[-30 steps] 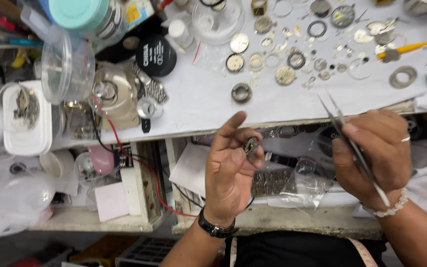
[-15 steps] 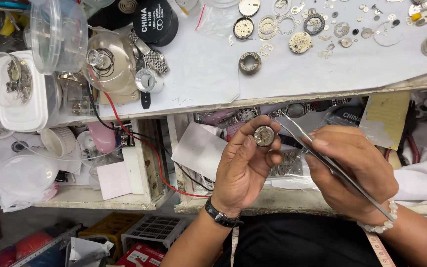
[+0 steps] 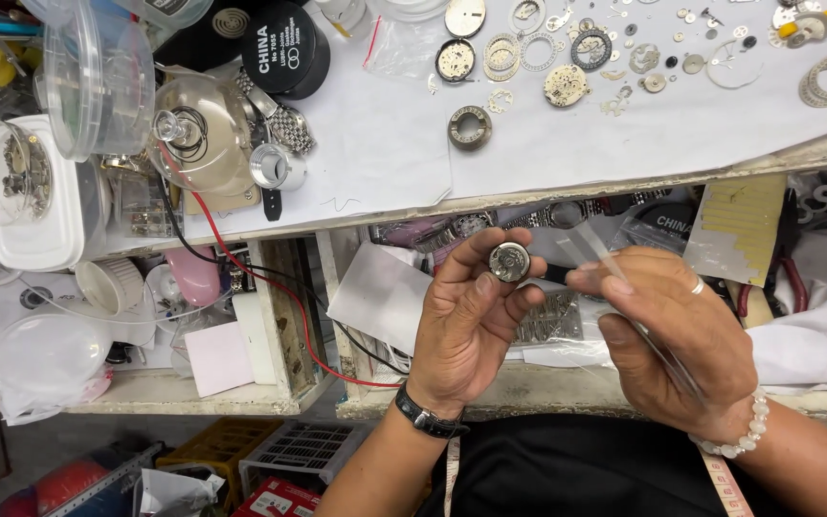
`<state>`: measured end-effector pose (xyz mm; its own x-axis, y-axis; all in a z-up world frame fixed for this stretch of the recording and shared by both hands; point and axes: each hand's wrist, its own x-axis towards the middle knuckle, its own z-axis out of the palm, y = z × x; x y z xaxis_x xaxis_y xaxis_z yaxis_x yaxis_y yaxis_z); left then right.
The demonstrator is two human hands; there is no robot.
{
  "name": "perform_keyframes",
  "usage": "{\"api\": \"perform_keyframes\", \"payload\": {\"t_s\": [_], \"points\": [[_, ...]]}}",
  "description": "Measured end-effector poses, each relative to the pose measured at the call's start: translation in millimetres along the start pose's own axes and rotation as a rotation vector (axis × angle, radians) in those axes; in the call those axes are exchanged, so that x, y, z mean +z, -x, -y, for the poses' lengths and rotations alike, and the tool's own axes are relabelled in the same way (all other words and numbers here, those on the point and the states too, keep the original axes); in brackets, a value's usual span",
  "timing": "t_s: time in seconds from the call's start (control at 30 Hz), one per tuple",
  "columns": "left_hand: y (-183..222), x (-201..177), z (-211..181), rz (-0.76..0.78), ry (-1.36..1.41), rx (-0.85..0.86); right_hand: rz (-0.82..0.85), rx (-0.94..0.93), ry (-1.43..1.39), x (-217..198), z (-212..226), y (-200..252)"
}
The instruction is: Organizing and sorting tiny watch components like gears and dials on a repair workbench using tweezers.
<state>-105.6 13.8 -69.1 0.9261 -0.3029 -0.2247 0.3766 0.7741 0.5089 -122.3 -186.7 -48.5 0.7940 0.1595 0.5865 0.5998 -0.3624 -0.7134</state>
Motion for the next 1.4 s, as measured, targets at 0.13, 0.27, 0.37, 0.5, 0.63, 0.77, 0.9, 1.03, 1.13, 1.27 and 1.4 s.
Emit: {"api": "perform_keyframes", "payload": {"t_s": [0.13, 0.27, 0.37, 0.5, 0.63, 0.77, 0.9, 1.03, 1.13, 1.27, 1.4], "points": [[0.2, 0.4, 2.7, 0.010, 0.009, 0.026, 0.106, 0.020, 0.014, 0.4, 2.8, -7.0], [1.7, -3.2, 5.4, 0.016, -0.061, 0.049, 0.105, -0.030, 0.055, 6.1, 3.2, -13.0], [2.3, -3.2, 7.7, -0.014, -0.079, 0.066, 0.072, -0.033, 0.071, 11.8, 5.6, -16.2], [1.5, -4.7, 9.4, 0.006, -0.086, 0.087, 0.058, -0.071, 0.113, 13.0, 6.9, -18.0], [1.1, -6.6, 11.0, -0.007, -0.110, 0.088, 0.058, -0.120, 0.179, 14.0, 9.5, -14.3], [0.6, -7.0, 11.5, -0.028, -0.132, 0.079, 0.060, -0.092, 0.133, 16.1, 10.2, -6.2], [0.4, -6.1, 11.1, -0.033, -0.153, 0.086, 0.063, -0.065, 0.094, 16.8, 8.7, -0.2], [-0.1, -6.6, 11.5, -0.033, -0.161, 0.078, 0.089, -0.005, 0.036, 15.2, 8.0, 4.1], [-0.9, -6.9, 12.2, -0.033, -0.166, 0.081, 0.094, 0.001, 0.020, 15.3, 7.0, 4.7], [-1.5, -5.0, 10.8, -0.031, -0.176, 0.080, 0.075, -0.026, 0.024, 15.6, 6.5, 3.0], [-3.3, 1.5, 7.9, -0.016, -0.198, 0.094, 0.074, -0.020, 0.027, 10.5, 4.9, 5.1]]}}
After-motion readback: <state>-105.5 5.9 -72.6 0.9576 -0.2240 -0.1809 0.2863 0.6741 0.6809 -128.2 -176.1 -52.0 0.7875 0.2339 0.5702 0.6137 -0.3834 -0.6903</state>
